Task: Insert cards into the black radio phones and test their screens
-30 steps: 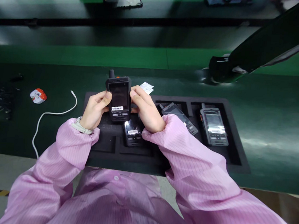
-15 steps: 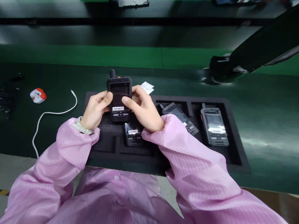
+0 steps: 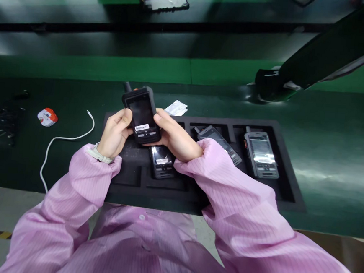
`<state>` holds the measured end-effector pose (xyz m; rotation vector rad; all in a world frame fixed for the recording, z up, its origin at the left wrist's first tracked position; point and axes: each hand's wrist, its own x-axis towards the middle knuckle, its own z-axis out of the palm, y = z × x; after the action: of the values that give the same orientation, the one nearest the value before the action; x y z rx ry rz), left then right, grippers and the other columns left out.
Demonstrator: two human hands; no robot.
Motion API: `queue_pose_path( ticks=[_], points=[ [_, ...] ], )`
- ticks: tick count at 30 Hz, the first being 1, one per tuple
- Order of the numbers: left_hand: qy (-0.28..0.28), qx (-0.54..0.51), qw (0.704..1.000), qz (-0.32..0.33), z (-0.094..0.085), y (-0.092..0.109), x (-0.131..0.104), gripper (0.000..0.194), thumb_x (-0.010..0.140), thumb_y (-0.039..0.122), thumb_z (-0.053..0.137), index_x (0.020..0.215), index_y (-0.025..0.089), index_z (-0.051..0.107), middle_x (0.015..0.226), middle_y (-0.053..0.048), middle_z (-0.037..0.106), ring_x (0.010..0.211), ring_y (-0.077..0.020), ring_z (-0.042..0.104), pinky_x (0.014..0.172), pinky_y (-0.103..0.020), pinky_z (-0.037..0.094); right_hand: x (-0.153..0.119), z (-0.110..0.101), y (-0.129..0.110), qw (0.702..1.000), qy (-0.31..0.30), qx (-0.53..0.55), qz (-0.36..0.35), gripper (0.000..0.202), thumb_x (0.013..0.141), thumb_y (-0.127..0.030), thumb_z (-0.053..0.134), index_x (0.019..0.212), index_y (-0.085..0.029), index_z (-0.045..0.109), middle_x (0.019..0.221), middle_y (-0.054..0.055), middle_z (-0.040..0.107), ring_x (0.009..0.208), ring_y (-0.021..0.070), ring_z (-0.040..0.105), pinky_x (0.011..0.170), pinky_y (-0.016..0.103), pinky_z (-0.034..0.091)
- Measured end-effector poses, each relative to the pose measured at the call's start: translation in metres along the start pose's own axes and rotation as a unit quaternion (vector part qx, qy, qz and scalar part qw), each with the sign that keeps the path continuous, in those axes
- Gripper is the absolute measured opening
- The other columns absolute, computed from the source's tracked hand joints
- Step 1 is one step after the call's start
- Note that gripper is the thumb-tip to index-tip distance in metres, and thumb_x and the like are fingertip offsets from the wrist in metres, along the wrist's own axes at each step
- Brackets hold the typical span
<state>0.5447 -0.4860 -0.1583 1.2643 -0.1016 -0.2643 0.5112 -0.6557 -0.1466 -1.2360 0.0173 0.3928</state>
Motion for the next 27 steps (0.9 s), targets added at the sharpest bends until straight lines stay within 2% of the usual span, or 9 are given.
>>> queue_pose_path(
  ticks=[3,6,8,11,13,15,18,22,27],
  points=[
    [0.011,-0.029,1.000,0.006,0.003,0.002,0.001,0.043,0.086,0.059,0.073,0.104,0.020,0.067,0.113,-0.008,0.077,0.122,-0.0262,0.069,0.095,-0.036,0.060,0.002,0.002,0.006,0.998,-0.037,0.041,0.008,0.054,0.092,-0.054,0.064,0.140,-0.035,0.049,0.130,0.002,0.065,0.107,0.0197,0.068,0.082,0.036,0.065],
    [-0.001,-0.043,0.999,-0.003,0.007,0.005,-0.001,0.046,0.089,0.066,0.065,0.109,0.024,0.063,0.127,-0.008,0.074,0.129,-0.0258,0.066,0.101,-0.039,0.058,0.001,0.010,0.015,0.998,0.003,-0.017,-0.058,0.069,0.090,-0.055,0.067,0.151,-0.033,0.045,0.154,0.003,0.053,0.121,0.0239,0.064,0.082,0.035,0.065],
    [-0.016,-0.047,0.999,-0.015,0.008,0.006,-0.005,0.053,0.082,0.067,0.073,0.111,0.026,0.057,0.130,-0.008,0.072,0.131,-0.0258,0.065,0.104,-0.041,0.056,-0.001,0.015,0.021,0.989,0.035,-0.097,-0.104,0.072,0.090,-0.054,0.067,0.155,-0.031,0.046,0.160,0.005,0.047,0.130,0.0272,0.059,0.086,0.036,0.064],
    [-0.008,-0.060,0.997,-0.037,0.006,0.008,-0.009,0.065,0.072,0.052,0.088,0.115,0.027,0.046,0.126,-0.006,0.073,0.127,-0.0254,0.068,0.106,-0.044,0.055,-0.005,0.020,0.024,0.967,0.038,-0.208,-0.145,0.082,0.087,-0.053,0.072,0.159,-0.025,0.045,0.143,0.013,0.056,0.126,0.0281,0.056,0.092,0.039,0.061],
    [0.002,-0.079,0.996,-0.049,0.004,0.010,-0.009,0.064,0.073,0.048,0.087,0.117,0.028,0.044,0.123,-0.005,0.075,0.126,-0.0262,0.069,0.106,-0.047,0.055,-0.008,0.018,0.022,0.963,0.011,-0.227,-0.145,0.082,0.088,-0.053,0.071,0.160,-0.025,0.043,0.128,0.012,0.056,0.116,0.0248,0.057,0.093,0.038,0.061],
    [-0.008,-0.093,0.994,-0.049,0.003,0.011,-0.009,0.061,0.075,0.048,0.082,0.120,0.029,0.047,0.123,-0.005,0.075,0.129,-0.0277,0.067,0.106,-0.047,0.054,-0.010,0.015,0.019,0.967,-0.012,-0.213,-0.141,0.076,0.091,-0.052,0.068,0.159,-0.029,0.044,0.122,0.009,0.052,0.108,0.0213,0.057,0.093,0.037,0.061],
    [-0.035,-0.096,0.994,-0.040,0.001,0.012,-0.007,0.063,0.074,0.050,0.079,0.127,0.029,0.051,0.126,-0.006,0.074,0.133,-0.0291,0.064,0.108,-0.047,0.053,-0.010,0.011,0.013,0.971,-0.029,-0.187,-0.142,0.078,0.086,-0.052,0.075,0.157,-0.033,0.048,0.120,0.007,0.048,0.104,0.0193,0.056,0.093,0.035,0.061],
    [-0.044,-0.077,0.995,-0.036,0.000,0.013,-0.007,0.066,0.073,0.057,0.074,0.129,0.029,0.055,0.125,-0.007,0.074,0.135,-0.0306,0.062,0.110,-0.048,0.052,-0.009,0.008,0.010,0.973,-0.045,-0.175,-0.141,0.084,0.076,-0.052,0.085,0.152,-0.036,0.054,0.122,0.006,0.045,0.098,0.0170,0.057,0.093,0.034,0.063],
    [-0.045,-0.059,0.997,-0.025,-0.003,0.011,-0.006,0.064,0.073,0.056,0.073,0.129,0.028,0.059,0.120,-0.007,0.075,0.137,-0.0306,0.061,0.110,-0.046,0.052,-0.010,0.005,0.005,0.972,-0.043,-0.181,-0.144,0.074,0.077,-0.046,0.084,0.147,-0.035,0.060,0.122,0.006,0.052,0.102,0.0194,0.061,0.092,0.037,0.063]
  ],
)
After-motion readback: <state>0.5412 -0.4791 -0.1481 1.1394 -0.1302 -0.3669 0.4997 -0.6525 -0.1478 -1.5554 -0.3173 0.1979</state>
